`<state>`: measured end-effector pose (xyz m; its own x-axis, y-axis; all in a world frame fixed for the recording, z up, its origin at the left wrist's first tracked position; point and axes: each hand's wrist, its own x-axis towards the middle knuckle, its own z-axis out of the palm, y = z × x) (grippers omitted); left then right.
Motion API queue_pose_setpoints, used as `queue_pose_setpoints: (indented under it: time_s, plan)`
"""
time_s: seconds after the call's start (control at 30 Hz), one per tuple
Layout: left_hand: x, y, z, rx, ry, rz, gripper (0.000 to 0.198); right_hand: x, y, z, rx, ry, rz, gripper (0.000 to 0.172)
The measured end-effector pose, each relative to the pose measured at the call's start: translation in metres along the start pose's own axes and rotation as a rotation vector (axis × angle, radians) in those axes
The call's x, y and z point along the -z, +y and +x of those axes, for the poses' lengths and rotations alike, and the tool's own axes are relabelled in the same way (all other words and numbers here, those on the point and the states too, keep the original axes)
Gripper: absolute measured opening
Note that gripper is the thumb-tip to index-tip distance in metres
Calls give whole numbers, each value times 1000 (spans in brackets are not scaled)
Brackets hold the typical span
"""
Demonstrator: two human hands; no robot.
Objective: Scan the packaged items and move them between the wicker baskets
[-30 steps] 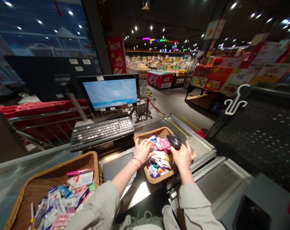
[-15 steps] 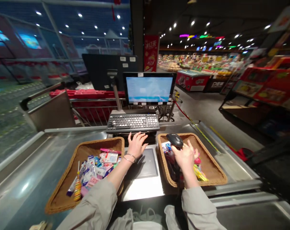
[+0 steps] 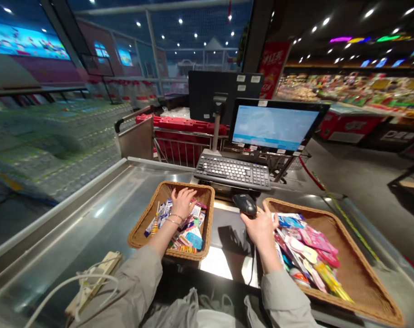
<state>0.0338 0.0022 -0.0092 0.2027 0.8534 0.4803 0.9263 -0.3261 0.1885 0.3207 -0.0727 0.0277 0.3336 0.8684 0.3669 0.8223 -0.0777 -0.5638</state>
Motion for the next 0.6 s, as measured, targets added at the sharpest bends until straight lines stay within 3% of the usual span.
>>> queue_pose_setpoints:
  time_s: [0.13,0.3,0.43,0.6]
  plan:
    - [5,-31,-12,36,-48,45,37,-16,-15,-5,55,-52,12,29]
    - [4,-54,-16,32,-143,118,39,-33,-29,-10,89,-111,30,29]
    - [-5,-58,-7,-36,-225,174,37,-45,-37,-12,98,-144,27,29]
    - [-31,-48,8,-119,-344,214,30,-54,-44,-11,80,-171,46,27]
